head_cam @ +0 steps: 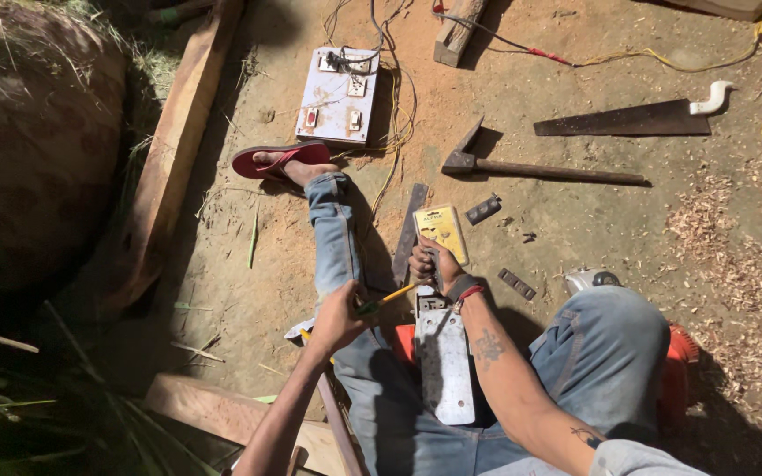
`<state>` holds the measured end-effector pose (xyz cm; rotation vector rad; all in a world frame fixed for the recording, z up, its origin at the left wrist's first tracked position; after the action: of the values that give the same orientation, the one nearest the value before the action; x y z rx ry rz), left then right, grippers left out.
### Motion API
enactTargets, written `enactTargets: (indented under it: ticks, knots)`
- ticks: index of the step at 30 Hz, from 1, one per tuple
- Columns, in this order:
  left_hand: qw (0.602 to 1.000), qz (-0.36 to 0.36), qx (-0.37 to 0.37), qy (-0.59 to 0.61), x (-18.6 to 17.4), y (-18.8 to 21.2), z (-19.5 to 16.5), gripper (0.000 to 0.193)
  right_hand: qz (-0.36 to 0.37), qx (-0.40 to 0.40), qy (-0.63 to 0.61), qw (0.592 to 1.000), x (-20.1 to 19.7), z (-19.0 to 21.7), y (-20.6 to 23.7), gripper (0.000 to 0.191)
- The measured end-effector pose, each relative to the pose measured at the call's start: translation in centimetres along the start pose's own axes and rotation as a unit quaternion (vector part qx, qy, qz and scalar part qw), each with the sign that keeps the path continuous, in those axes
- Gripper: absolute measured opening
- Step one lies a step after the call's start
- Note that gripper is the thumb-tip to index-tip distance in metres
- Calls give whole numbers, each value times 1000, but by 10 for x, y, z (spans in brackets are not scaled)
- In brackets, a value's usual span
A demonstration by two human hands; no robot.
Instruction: The person sits on the ground and uses a screwdriver to adjust small metal components on a larger metal plate. They handle several metal pieces, aligning and securing them with the tool.
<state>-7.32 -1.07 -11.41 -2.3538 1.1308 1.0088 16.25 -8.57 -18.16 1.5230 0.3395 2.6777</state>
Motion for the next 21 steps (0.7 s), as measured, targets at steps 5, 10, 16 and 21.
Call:
enactTargets:
  ticks: [5,10,16,21]
  knots:
    - [996,-53,36,-66,-5,6,-17,26,-12,-14,-6,1000,-5,2,1,55]
    - [995,-61,63,-39,-12,10,-31,20,-28,-19,2,999,-6,2,3,54]
    - [997,-40,56,-35,-10,6,-28,19,-22,-24,-6,999,-5,3,5,53]
    - [998,-28,52,-30,-1,4,-9,18,-30,7,-40,999,-7,1,1,54]
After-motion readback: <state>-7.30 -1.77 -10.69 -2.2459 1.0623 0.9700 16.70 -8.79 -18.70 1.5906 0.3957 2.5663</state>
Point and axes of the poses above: each hand's wrist, its own y-axis away from the middle knuckle, its own x-axis out of the palm, z = x × y, the point moved 2 cm from there along -y, towards the middle knuckle, and after that the axes turned 2 degrees about -y, right-handed, at the moved point
